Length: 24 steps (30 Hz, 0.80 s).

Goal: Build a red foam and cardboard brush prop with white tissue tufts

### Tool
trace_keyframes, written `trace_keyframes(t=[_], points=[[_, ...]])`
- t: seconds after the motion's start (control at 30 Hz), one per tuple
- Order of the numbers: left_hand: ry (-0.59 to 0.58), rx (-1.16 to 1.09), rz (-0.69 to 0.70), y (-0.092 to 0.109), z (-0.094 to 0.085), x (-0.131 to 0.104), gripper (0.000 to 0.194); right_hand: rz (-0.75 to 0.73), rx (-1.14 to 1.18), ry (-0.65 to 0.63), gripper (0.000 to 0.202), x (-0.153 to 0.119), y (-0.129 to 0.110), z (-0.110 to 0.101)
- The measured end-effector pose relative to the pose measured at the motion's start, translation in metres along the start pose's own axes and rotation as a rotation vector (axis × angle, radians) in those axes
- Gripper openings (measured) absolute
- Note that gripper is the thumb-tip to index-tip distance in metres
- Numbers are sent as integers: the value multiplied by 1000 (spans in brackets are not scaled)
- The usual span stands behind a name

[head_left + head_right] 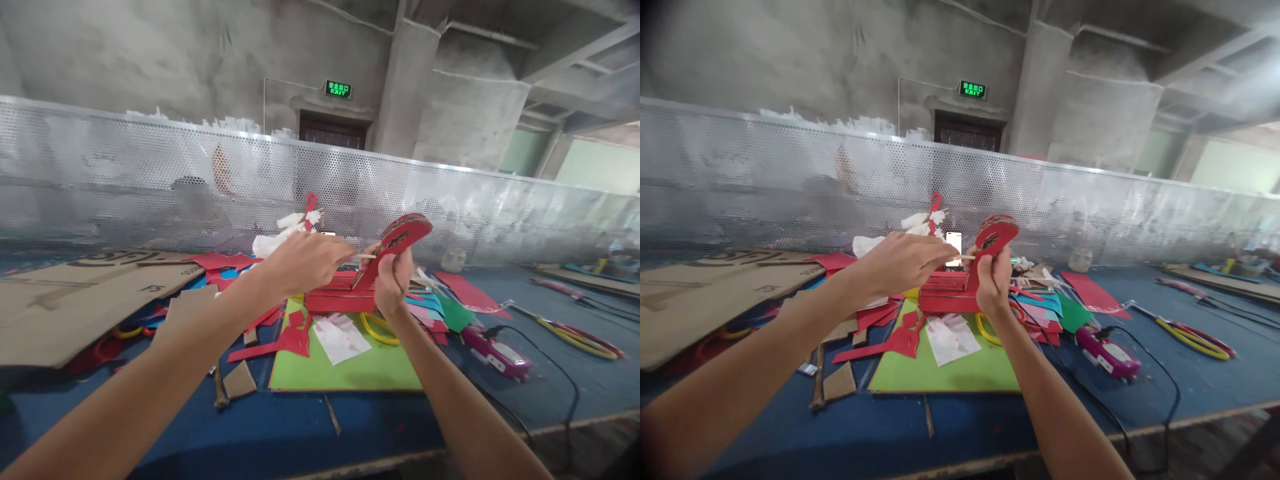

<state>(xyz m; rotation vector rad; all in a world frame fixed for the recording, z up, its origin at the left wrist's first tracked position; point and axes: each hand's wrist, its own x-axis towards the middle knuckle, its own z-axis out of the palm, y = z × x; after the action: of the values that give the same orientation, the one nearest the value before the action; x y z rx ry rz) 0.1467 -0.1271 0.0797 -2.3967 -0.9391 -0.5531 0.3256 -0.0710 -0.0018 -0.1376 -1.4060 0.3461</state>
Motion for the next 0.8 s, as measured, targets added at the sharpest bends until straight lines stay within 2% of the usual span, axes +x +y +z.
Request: trace_keyframes(t=[0.27, 0.37, 0.5, 0.63, 0.8], points=[[-65, -112, -72, 4, -2, -1, 39, 9, -39, -33, 20, -2, 2, -1], [-89, -114, -67, 9, -4, -1, 40, 17, -110, -24, 24, -6, 5, -3], [-93, -72, -91, 15, -4, 1, 35, -43, -238, -22, 28, -10, 7, -7], [-88, -62, -100, 14, -2, 2, 41, -21, -210, -44, 26, -11, 7, -7], [-83, -65, -72, 14, -2, 2, 36, 1, -201, -65, 29, -12, 10, -5]])
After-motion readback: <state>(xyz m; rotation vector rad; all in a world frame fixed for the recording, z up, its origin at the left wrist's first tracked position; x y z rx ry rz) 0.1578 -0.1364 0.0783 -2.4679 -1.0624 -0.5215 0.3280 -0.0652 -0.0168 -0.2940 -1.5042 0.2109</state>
